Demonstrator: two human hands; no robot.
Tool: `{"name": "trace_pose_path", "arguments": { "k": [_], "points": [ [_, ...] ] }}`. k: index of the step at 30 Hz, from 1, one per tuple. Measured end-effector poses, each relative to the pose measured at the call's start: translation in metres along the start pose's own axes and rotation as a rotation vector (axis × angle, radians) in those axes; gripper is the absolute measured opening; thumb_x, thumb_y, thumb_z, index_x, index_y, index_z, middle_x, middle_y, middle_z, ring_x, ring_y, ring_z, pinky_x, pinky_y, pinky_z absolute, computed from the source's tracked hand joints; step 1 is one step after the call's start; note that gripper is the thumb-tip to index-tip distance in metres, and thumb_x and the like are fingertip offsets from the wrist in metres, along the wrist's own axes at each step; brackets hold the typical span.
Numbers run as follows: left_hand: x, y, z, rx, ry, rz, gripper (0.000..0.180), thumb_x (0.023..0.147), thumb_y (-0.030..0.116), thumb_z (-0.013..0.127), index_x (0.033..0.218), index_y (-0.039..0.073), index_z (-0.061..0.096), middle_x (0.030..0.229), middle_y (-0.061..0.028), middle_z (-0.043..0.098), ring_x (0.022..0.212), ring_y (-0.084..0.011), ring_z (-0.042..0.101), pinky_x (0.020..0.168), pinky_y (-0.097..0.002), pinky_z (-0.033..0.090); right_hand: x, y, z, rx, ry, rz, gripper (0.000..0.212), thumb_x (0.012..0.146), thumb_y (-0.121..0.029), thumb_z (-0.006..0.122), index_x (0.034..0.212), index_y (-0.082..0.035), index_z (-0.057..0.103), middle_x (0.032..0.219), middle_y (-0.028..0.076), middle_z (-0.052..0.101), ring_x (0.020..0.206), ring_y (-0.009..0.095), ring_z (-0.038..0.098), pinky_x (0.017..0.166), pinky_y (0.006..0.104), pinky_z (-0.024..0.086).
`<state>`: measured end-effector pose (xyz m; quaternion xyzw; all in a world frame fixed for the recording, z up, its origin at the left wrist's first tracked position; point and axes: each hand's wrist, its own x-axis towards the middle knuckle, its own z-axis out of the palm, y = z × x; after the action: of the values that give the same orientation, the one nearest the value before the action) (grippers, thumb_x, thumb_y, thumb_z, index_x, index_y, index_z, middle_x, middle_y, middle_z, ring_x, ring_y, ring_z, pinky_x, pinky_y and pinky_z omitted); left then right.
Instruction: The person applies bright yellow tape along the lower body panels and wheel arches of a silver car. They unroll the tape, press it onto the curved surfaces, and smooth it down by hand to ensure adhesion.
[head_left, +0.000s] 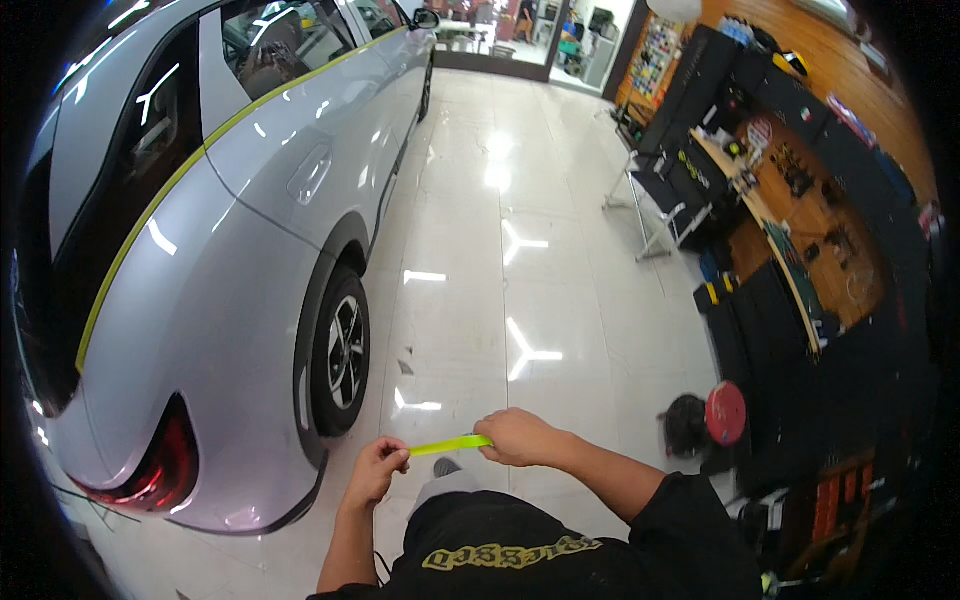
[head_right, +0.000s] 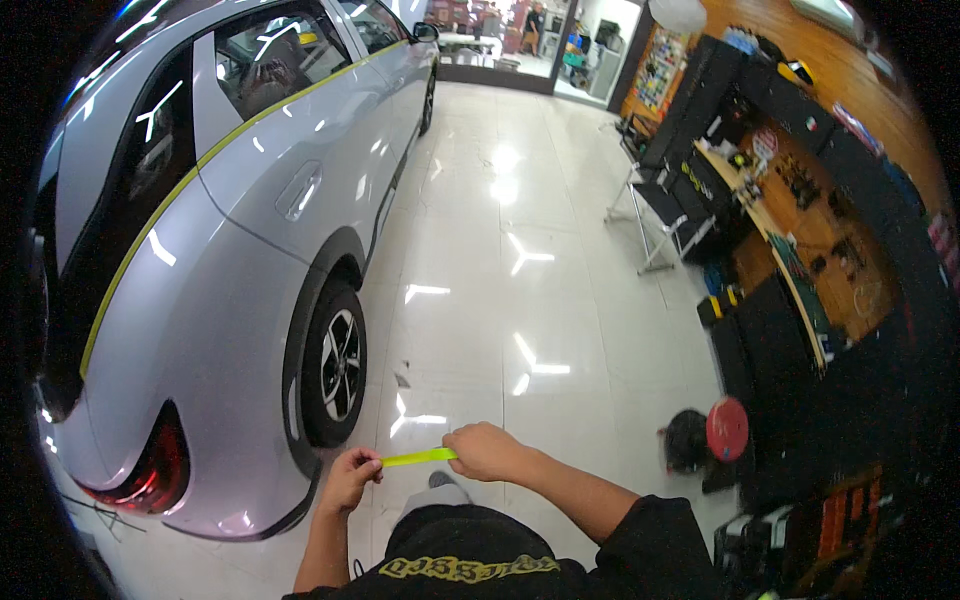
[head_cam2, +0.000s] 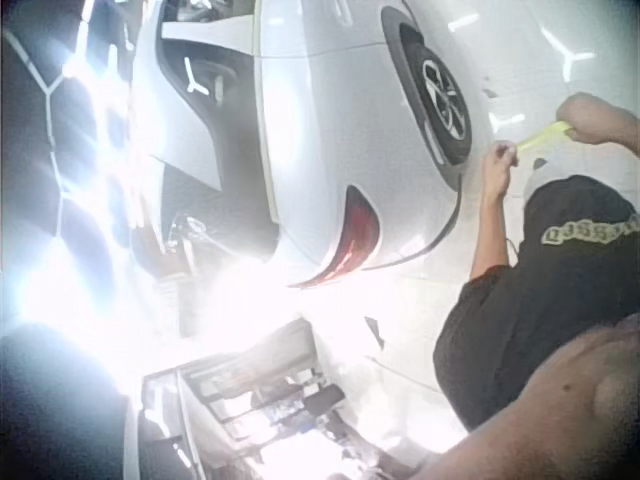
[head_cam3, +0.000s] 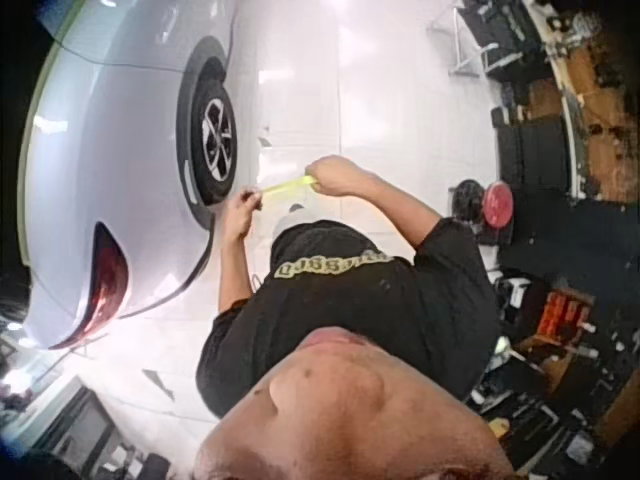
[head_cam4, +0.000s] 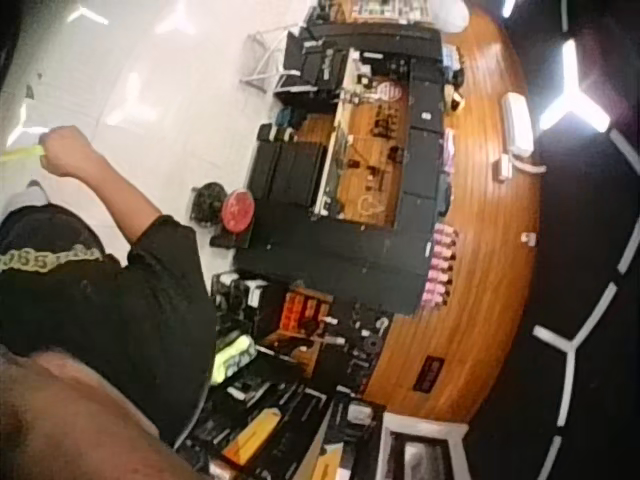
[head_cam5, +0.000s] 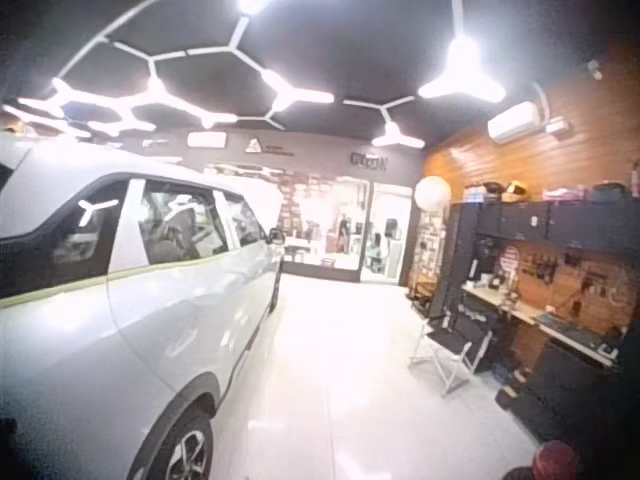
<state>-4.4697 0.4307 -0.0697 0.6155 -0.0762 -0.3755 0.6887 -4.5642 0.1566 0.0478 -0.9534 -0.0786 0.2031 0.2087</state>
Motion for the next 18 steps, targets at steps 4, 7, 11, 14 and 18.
{"name": "trace_pose_path", "arguments": {
  "k": [4, 7, 11, 14, 18],
  "points": [
    [0.05, 0.027, -0.002, -0.032, 0.332, 0.093, 0.009, 0.092, 0.008, 0.065, 0.095, 0.0, 0.064, 0.077, -0.0052, 0.063, 0.07, -0.0132, 0.059, 0.067, -0.0275, 0.049, 0.08, 0.063, -0.055, -0.196, 0.02, -0.233, 0.02, 0.084, -0.022, 0.066, 0.094, -0.004, 0.066, 0.085, 0.016, 0.068, 0.083, 0.038, 0.065, 0.078, 0.0495, 0.053],
    [0.062, 0.05, 0.021, 0.025, 0.537, 0.078, 0.017, 0.094, 0.016, 0.066, 0.097, -0.001, 0.065, 0.079, -0.0043, 0.064, 0.073, -0.0131, 0.06, 0.068, -0.0285, 0.049, 0.14, 0.095, -0.109, -0.227, -0.084, -0.346, 0.019, 0.083, -0.023, 0.068, 0.094, -0.008, 0.068, 0.084, 0.015, 0.068, 0.082, 0.037, 0.064, 0.077, 0.0484, 0.053],
    [0.102, 0.051, 0.05, -0.175, 0.733, 0.153, 0.016, 0.095, 0.015, 0.064, 0.103, 0.0, 0.064, 0.08, -0.004, 0.064, 0.073, -0.0113, 0.059, 0.068, -0.0282, 0.048, 0.185, 0.127, -0.175, -0.353, -0.129, -0.541, 0.02, 0.083, -0.021, 0.07, 0.098, -0.007, 0.068, 0.082, 0.015, 0.068, 0.082, 0.036, 0.064, 0.073, 0.0474, 0.053],
    [0.139, 0.005, 0.081, -0.436, 0.968, 0.284, 0.014, 0.095, 0.012, 0.064, 0.104, 0.001, 0.064, 0.08, -0.0026, 0.062, 0.071, -0.0108, 0.057, 0.067, -0.0273, 0.048, 0.233, 0.114, -0.199, -0.375, -0.325, -0.561, 0.023, 0.083, -0.017, 0.072, 0.103, -0.005, 0.07, 0.089, 0.018, 0.068, 0.087, 0.034, 0.065, 0.078, 0.0428, 0.052],
    [0.125, -0.036, 0.087, -0.497, 1.455, 0.043, 0.009, 0.095, 0.011, 0.063, 0.101, 0.003, 0.064, 0.081, -0.001, 0.06, 0.071, -0.0113, 0.056, 0.066, -0.0267, 0.048, 0.288, 0.044, -0.163, -0.506, -0.565, -0.692, 0.034, 0.086, -0.02, 0.071, 0.117, -0.006, 0.067, 0.104, 0.02, 0.07, 0.096, 0.035, 0.067, 0.084, 0.0412, 0.052]
  ]
}}
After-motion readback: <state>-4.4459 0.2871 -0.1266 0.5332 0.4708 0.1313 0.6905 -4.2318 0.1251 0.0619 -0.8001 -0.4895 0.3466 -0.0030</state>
